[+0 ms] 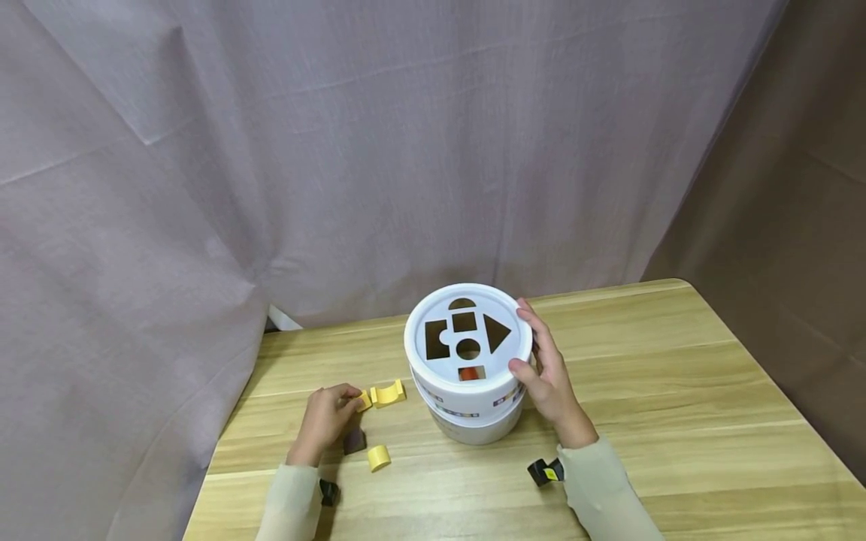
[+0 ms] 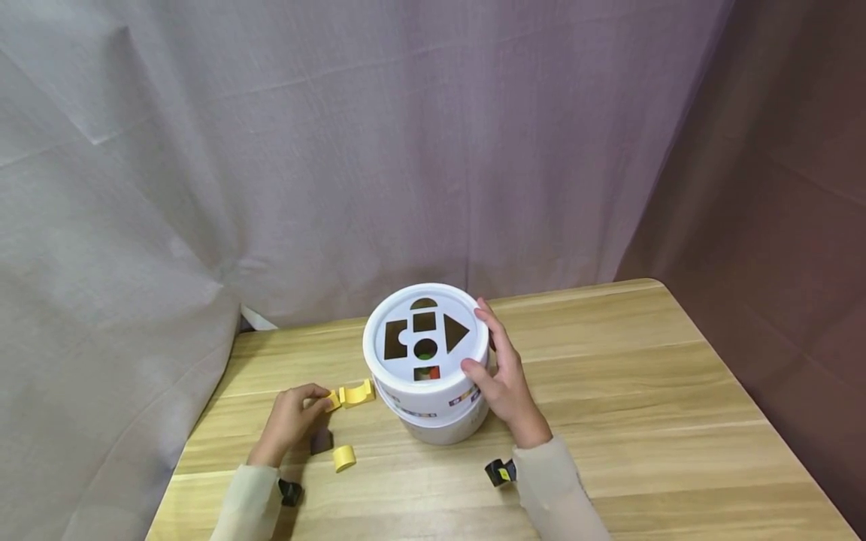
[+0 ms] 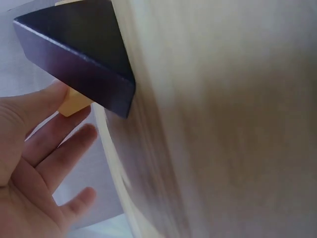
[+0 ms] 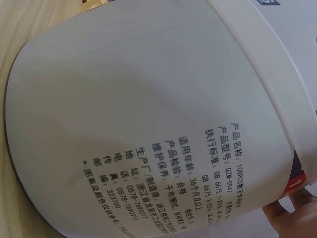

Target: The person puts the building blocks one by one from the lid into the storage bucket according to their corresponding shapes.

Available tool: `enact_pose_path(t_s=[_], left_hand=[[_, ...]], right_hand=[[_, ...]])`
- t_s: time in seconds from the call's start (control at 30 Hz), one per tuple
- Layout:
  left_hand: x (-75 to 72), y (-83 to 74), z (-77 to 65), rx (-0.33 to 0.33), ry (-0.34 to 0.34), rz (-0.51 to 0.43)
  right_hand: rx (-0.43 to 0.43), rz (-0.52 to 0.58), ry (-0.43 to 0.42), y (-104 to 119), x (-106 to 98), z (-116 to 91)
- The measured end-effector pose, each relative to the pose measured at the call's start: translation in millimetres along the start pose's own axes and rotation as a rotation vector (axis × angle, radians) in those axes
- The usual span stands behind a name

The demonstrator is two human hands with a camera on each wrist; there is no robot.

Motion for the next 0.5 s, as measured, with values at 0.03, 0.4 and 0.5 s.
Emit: enact_pose_path(t_s=[0.03, 0.4, 0.5], left_hand=[[-0.1, 0.2, -0.5, 0.002, -0.004, -0.007], [-3.4, 1.5, -3.8, 0.035, -0.043, -0.064], [-5.3, -0.4, -4.0, 0.033, -0.043, -0.052]], right_hand=[[-0.001, 0.001, 0.001, -0.2, 0.2, 0.1], [0.003, -0.003, -0.002, -1.3, 1.3, 0.0], [0.010, 0.001, -0.002, -0.2, 1.5, -0.2]])
Point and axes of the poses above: each hand's wrist, its own z-axis towards the middle knuckle, its own x-axis out of the palm, y = z × x, the point moved 7 cm from there along z, towards the middle knuckle, and after that the axes turned 10 degrees about y, right-handed, at the moved point
